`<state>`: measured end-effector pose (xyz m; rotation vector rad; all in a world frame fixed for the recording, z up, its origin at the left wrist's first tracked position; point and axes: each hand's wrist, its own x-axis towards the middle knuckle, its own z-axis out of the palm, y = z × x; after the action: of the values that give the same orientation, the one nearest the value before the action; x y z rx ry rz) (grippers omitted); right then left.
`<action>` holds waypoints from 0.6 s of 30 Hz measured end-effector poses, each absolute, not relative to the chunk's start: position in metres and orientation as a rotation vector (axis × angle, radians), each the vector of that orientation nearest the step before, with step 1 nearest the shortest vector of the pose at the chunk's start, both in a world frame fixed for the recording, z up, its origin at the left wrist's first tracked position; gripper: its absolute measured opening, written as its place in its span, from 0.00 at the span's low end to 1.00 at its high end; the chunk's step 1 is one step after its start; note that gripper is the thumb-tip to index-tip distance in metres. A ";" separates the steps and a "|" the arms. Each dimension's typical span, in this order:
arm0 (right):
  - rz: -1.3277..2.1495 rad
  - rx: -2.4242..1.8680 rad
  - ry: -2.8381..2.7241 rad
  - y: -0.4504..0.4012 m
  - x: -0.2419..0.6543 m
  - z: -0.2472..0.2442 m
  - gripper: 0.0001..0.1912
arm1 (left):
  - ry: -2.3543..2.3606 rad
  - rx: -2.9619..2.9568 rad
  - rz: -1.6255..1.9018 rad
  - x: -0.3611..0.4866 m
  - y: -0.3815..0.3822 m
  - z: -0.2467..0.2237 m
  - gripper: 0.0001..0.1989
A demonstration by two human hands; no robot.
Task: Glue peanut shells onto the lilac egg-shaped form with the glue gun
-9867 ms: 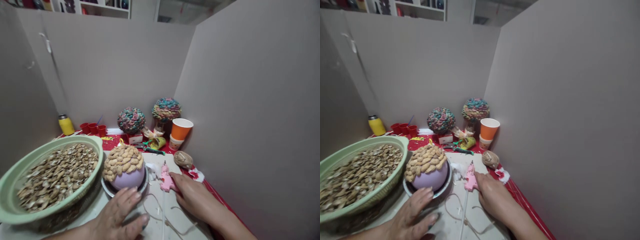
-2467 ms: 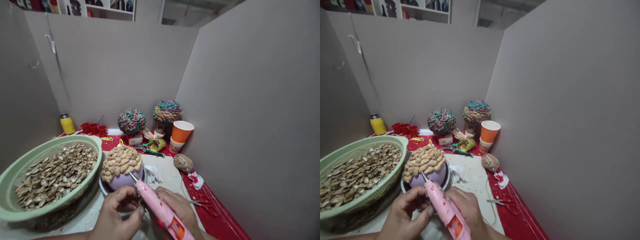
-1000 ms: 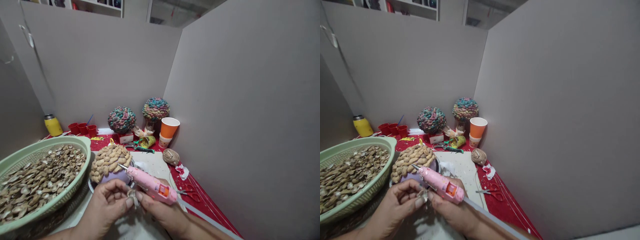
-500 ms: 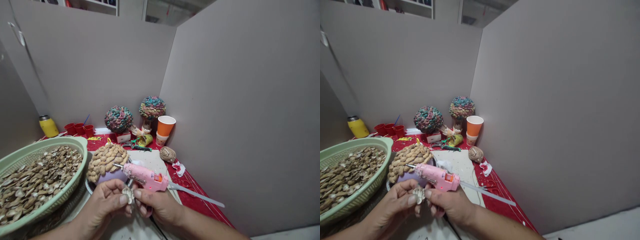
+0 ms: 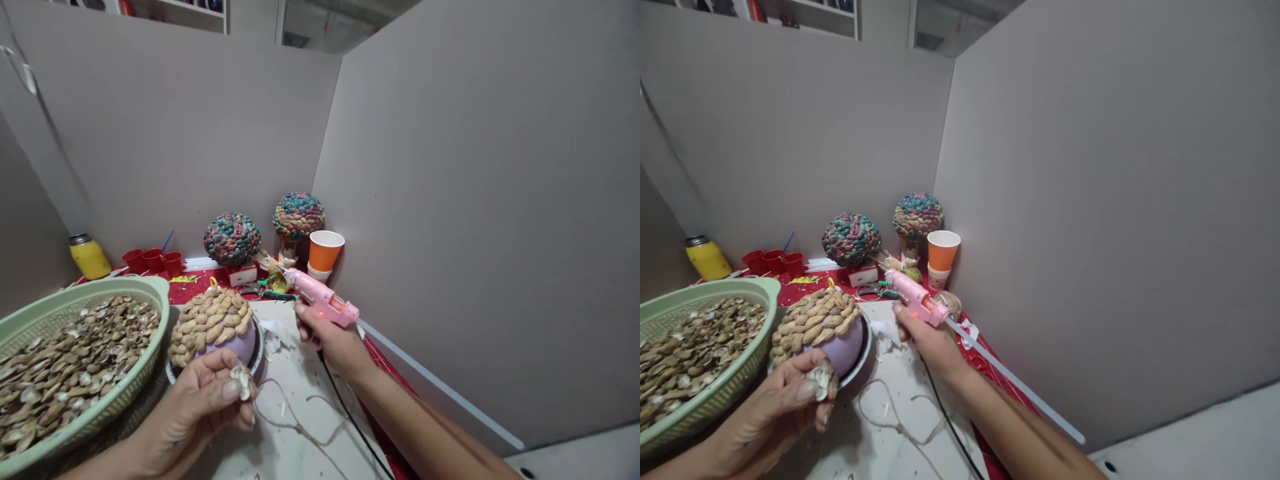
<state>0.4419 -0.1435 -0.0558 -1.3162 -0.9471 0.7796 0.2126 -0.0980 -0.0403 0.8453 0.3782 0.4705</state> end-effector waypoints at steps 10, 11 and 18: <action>0.488 -1.623 -0.946 -0.114 0.470 -0.070 0.17 | 0.502 1.469 0.520 0.222 -0.103 -0.075 0.09; 0.488 -1.628 -0.952 -0.114 0.469 -0.071 0.16 | 0.510 1.554 0.552 0.223 -0.102 -0.078 0.07; 0.569 -1.623 -0.915 -0.121 0.470 -0.076 0.10 | 0.563 1.455 0.620 0.223 -0.080 -0.075 0.09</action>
<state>0.4700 -0.1214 -0.0757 -1.6229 -0.9145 0.5690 0.2228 -0.0795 -0.0749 1.4550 0.5633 0.6202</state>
